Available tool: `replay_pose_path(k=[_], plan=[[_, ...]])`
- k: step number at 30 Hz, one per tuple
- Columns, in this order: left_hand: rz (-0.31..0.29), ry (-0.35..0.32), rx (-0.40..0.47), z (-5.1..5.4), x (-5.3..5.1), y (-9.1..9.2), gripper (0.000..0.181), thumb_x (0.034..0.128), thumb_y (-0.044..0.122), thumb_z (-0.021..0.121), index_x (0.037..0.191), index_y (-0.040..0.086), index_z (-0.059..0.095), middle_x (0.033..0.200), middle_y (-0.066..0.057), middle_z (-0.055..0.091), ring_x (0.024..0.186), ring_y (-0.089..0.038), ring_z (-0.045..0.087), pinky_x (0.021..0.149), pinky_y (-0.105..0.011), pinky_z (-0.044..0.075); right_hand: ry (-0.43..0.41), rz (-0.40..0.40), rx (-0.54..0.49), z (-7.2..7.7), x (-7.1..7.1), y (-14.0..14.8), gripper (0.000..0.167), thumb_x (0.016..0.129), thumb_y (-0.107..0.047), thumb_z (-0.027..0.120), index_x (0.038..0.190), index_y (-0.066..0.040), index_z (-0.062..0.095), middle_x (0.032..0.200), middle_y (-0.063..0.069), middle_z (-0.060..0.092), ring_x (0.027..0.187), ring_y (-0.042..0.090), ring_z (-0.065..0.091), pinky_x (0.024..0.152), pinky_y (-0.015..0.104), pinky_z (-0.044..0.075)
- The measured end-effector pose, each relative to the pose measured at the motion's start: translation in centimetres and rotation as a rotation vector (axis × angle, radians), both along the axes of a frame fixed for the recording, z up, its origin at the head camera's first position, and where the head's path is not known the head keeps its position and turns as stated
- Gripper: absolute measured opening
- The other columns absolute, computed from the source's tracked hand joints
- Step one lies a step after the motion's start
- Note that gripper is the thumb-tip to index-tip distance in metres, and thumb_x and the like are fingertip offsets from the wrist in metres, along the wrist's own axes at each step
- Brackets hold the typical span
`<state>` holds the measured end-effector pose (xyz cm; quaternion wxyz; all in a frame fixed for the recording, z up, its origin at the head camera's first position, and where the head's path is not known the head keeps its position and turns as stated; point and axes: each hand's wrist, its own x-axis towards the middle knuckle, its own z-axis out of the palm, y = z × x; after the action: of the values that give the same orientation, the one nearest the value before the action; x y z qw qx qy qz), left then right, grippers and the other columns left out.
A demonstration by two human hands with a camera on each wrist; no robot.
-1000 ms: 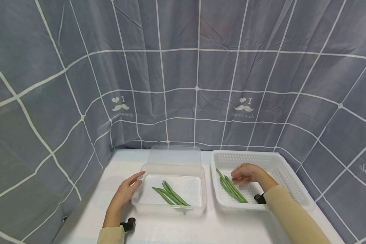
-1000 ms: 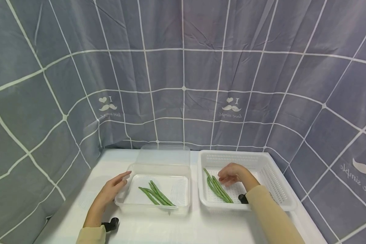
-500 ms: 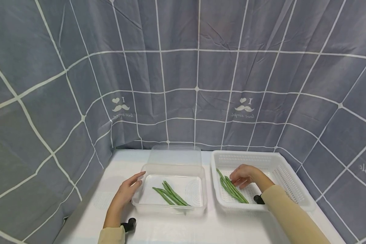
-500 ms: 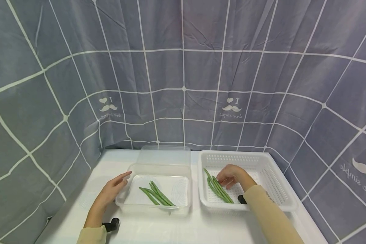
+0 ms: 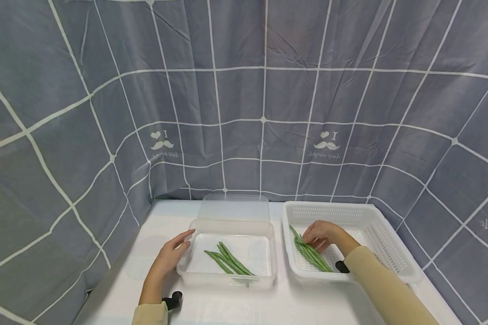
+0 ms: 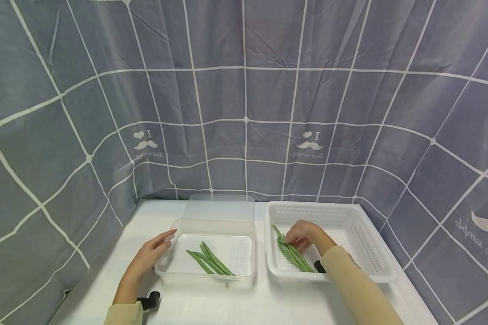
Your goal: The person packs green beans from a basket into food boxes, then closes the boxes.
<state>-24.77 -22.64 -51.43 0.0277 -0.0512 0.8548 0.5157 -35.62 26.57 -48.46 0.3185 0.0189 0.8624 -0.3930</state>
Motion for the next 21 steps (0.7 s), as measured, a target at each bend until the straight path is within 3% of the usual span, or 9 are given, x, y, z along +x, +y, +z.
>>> replay_pose_path(k=[11,21], plan=[[0.003,0.018,-0.018,-0.09,-0.05,-0.04,0.045,0.1101,0.02,0.053,0.155,0.019,0.057,0.163,-0.024,0.048,0.156,-0.053,0.034,0.116,-0.075,0.039,0.04,0.011,0.037,0.17,0.36,-0.49,0.015,0.096,-0.005,0.074,0.109,0.0,0.071,0.09,0.004,0.074,0.08,0.016,0.071,0.076,0.042,0.065],[-0.001,0.008,-0.025,0.22,0.05,0.03,0.045,0.1108,0.023,0.053,0.156,0.021,0.055,0.165,-0.024,0.044,0.156,-0.055,0.033,0.112,-0.078,0.04,0.045,-0.005,-0.063,0.94,0.21,-0.45,0.024,0.098,-0.006,0.07,0.119,0.006,0.071,0.09,0.003,0.073,0.08,0.014,0.071,0.074,0.039,0.065]])
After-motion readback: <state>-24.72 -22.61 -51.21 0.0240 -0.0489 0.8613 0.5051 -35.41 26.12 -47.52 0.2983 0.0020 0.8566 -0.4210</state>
